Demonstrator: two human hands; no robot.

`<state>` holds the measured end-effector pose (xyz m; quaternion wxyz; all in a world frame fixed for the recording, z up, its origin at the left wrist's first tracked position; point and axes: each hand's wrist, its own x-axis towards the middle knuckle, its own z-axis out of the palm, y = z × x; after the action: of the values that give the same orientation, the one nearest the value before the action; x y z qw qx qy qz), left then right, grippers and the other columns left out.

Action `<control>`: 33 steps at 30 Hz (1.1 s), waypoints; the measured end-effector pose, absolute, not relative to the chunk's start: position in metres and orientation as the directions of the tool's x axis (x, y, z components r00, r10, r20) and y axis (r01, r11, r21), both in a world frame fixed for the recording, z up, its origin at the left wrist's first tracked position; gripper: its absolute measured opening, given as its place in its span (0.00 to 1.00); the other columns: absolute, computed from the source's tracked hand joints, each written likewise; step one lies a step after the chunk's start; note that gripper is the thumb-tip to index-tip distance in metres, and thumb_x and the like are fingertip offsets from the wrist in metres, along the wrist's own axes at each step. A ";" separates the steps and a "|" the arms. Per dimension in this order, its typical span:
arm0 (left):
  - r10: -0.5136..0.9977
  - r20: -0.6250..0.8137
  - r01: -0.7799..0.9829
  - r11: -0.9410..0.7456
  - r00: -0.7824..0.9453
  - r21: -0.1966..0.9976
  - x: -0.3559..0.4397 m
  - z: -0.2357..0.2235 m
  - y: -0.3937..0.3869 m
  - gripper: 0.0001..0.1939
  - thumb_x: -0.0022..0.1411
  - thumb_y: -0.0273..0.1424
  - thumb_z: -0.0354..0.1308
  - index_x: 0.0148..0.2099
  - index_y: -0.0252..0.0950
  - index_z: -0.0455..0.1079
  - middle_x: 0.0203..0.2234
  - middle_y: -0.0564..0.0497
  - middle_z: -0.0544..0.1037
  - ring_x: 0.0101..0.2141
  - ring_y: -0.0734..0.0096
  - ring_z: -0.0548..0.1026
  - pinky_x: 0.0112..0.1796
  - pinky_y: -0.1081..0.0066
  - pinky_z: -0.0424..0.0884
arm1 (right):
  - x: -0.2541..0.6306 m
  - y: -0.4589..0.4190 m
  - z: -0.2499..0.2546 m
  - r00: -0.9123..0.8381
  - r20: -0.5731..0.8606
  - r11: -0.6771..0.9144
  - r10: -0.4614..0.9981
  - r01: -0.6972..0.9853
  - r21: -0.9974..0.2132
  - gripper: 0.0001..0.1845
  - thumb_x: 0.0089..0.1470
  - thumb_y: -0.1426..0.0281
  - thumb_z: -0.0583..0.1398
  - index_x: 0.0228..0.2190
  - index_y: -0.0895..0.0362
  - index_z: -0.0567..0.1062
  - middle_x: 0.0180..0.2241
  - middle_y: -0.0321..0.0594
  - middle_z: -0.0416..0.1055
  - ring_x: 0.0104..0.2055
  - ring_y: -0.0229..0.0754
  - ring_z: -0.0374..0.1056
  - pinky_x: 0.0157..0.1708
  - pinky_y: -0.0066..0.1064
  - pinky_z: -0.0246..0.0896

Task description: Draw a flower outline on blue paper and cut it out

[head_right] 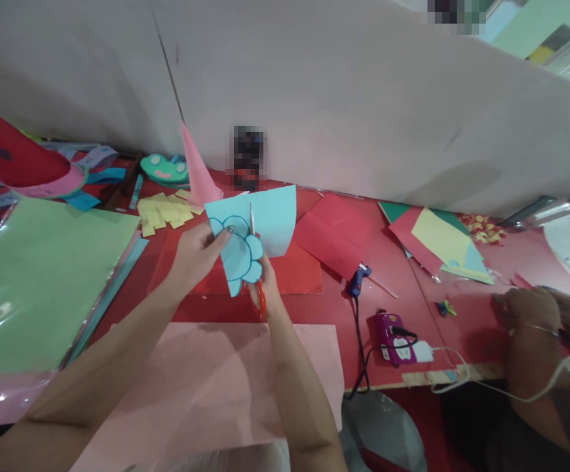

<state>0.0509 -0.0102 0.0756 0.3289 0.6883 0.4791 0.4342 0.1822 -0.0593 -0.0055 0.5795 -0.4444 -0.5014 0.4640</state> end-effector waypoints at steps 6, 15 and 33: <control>0.946 0.291 0.355 -0.323 0.143 0.877 0.052 0.075 -0.011 0.12 0.58 0.37 0.52 0.27 0.36 0.65 0.17 0.57 0.63 0.21 0.76 0.62 0.22 0.76 0.57 | 0.183 -0.061 0.000 0.087 0.215 0.219 0.973 -0.032 -0.975 0.38 0.46 0.42 0.59 0.52 0.51 0.69 0.42 0.49 0.77 0.48 0.53 0.72 0.47 0.44 0.70; 0.955 0.279 0.343 -0.297 0.101 0.891 0.053 0.075 -0.014 0.11 0.57 0.36 0.53 0.25 0.36 0.63 0.15 0.57 0.65 0.19 0.76 0.63 0.21 0.76 0.59 | 0.185 -0.064 -0.004 0.095 0.232 0.230 0.968 0.035 -0.973 0.33 0.48 0.43 0.58 0.48 0.51 0.71 0.28 0.43 0.74 0.36 0.50 0.72 0.37 0.40 0.70; 0.962 0.247 0.306 -0.272 0.120 0.912 0.056 0.077 -0.018 0.13 0.58 0.37 0.52 0.24 0.37 0.60 0.15 0.58 0.63 0.19 0.76 0.63 0.21 0.76 0.59 | 0.185 -0.064 -0.005 0.139 0.165 0.174 0.976 -0.050 -0.983 0.29 0.47 0.43 0.59 0.42 0.50 0.73 0.29 0.42 0.74 0.32 0.46 0.71 0.36 0.39 0.71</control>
<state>0.0564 -0.0178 0.0767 0.3610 0.6556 0.4833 0.4542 0.1846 -0.0638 -0.0052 0.5887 -0.4722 -0.4902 0.4360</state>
